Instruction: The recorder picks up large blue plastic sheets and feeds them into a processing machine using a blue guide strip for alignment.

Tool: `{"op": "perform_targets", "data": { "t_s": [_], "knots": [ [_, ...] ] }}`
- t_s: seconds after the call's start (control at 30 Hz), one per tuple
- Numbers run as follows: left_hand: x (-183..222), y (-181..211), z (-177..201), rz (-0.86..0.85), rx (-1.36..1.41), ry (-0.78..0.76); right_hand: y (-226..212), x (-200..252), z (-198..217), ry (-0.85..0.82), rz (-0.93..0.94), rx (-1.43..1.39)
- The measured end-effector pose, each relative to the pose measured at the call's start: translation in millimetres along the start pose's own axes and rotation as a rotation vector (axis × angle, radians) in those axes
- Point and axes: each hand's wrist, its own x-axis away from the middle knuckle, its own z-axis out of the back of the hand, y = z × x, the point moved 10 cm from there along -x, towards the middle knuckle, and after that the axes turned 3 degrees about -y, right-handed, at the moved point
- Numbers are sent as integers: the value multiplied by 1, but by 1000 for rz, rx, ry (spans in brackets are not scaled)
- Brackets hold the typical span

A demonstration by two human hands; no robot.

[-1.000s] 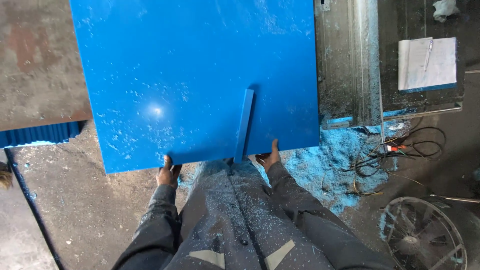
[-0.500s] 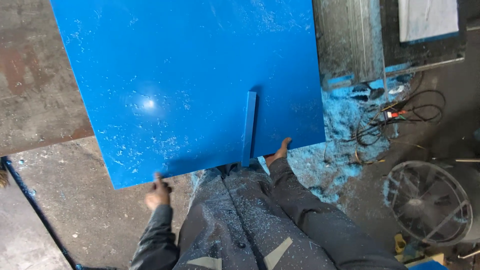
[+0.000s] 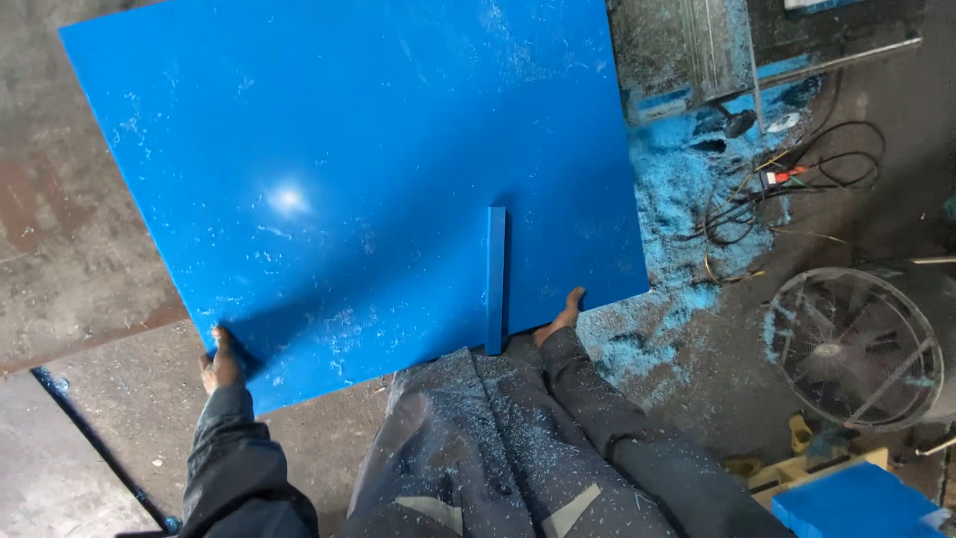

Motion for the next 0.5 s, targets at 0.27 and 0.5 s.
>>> {"op": "perform_targets", "data": {
  "t_s": [0.27, 0.5],
  "knots": [
    [62, -17, -17, 24, -34, 39, -40, 2, 23, 76, -11, 60],
    [86, -1, -56, 19, -26, 18, -85, -30, 19, 12, -36, 62]
  ]
}}
